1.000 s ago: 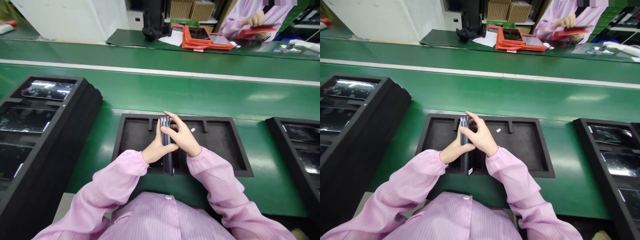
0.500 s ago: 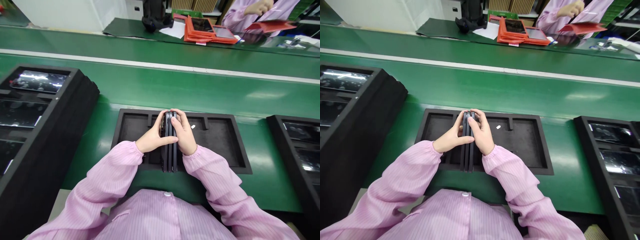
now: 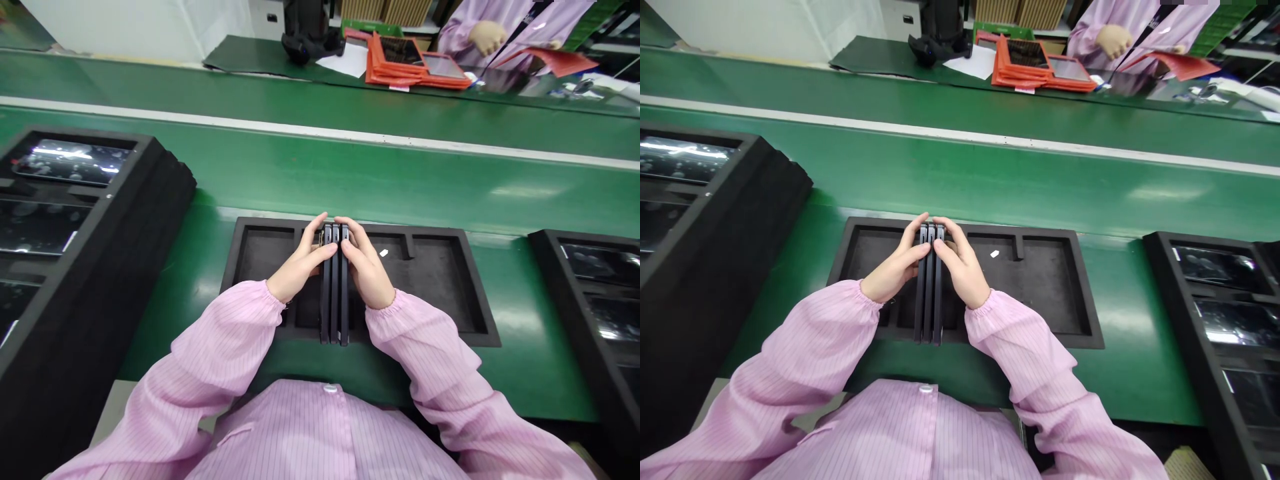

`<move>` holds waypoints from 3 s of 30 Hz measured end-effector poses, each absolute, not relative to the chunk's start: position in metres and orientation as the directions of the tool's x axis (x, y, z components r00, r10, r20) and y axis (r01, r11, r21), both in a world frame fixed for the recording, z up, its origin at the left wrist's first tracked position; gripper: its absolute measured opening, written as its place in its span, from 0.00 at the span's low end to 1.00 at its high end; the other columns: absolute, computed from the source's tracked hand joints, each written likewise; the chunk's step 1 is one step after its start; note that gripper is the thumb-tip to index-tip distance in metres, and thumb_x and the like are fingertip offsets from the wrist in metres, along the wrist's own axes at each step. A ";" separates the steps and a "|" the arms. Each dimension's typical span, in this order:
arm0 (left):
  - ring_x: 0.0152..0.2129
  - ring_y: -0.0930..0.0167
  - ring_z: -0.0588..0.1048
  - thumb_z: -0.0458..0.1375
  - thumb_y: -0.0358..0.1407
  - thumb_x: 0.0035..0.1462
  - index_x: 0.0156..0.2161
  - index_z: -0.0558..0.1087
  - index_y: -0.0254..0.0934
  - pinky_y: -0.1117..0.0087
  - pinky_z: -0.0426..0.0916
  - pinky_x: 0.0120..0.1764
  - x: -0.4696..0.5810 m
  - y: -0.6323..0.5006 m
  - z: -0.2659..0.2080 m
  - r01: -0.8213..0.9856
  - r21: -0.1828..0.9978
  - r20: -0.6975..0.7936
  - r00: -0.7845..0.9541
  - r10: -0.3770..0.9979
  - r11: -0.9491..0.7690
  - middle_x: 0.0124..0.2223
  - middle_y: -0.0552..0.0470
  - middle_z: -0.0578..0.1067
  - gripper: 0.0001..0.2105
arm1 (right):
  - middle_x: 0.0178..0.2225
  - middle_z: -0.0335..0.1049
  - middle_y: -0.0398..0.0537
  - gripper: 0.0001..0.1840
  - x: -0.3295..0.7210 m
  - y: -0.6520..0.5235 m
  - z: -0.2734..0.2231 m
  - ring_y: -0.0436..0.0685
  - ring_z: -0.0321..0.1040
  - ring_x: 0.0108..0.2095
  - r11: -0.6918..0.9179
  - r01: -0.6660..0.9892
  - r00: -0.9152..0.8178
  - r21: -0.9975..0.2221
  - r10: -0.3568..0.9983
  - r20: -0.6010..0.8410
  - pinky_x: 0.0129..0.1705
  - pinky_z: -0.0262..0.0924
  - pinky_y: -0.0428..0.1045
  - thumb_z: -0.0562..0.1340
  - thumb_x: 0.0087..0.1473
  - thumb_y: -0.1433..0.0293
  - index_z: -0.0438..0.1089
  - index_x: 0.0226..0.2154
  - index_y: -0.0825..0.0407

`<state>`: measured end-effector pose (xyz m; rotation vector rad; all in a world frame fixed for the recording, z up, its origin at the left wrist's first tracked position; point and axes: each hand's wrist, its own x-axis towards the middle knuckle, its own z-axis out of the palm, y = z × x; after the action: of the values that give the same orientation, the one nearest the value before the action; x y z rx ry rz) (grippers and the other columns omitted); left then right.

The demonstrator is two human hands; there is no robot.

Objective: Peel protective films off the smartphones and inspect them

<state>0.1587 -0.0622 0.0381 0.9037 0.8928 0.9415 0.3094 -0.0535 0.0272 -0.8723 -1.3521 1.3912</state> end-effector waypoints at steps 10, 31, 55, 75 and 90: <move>0.54 0.62 0.69 0.51 0.55 0.63 0.60 0.60 0.58 0.62 0.70 0.48 0.156 -0.066 0.035 -0.264 0.922 -0.173 0.376 0.910 0.284 0.62 0.56 0.64 0.21 | 0.58 0.64 0.39 0.15 0.309 -0.055 0.026 0.55 0.62 0.57 0.085 -0.213 -0.222 -0.973 0.966 0.133 0.49 0.67 0.50 0.53 0.65 0.61 0.67 0.52 0.40; 0.42 0.70 0.72 0.47 0.50 0.67 0.60 0.58 0.61 0.76 0.66 0.30 0.164 -0.062 0.034 -0.275 0.871 -0.307 0.342 0.888 0.407 0.53 0.56 0.70 0.17 | 0.56 0.66 0.38 0.15 0.306 -0.049 0.021 0.55 0.66 0.54 -0.054 -0.224 -0.204 -0.973 0.979 -0.007 0.50 0.67 0.51 0.53 0.64 0.61 0.66 0.51 0.39; 0.44 0.66 0.72 0.49 0.52 0.65 0.60 0.58 0.60 0.71 0.69 0.35 0.164 -0.062 0.034 -0.241 0.889 -0.298 0.341 0.892 0.389 0.55 0.54 0.69 0.19 | 0.57 0.65 0.38 0.15 0.306 -0.050 0.021 0.55 0.66 0.54 -0.054 -0.173 -0.192 -0.983 0.981 -0.020 0.47 0.68 0.50 0.53 0.64 0.60 0.65 0.51 0.39; 0.52 0.63 0.70 0.51 0.49 0.66 0.59 0.61 0.60 0.63 0.74 0.44 0.159 -0.066 0.038 -0.269 0.909 -0.206 0.376 0.903 0.320 0.61 0.56 0.65 0.17 | 0.55 0.66 0.40 0.13 0.306 -0.053 0.026 0.55 0.65 0.53 0.056 -0.167 -0.153 -0.984 0.985 0.082 0.49 0.66 0.50 0.54 0.64 0.62 0.67 0.49 0.42; 0.51 0.64 0.71 0.51 0.49 0.66 0.58 0.62 0.60 0.63 0.74 0.45 0.160 -0.067 0.039 -0.270 0.910 -0.204 0.370 0.906 0.315 0.62 0.57 0.63 0.17 | 0.55 0.67 0.42 0.14 0.307 -0.053 0.025 0.55 0.62 0.57 0.082 -0.133 -0.144 -0.988 0.984 0.101 0.55 0.62 0.52 0.53 0.63 0.63 0.67 0.49 0.43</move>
<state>0.1600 -0.0666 0.0390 0.9216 0.8459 0.9106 0.3073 -0.0526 0.0250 -0.9731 -1.2643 1.3059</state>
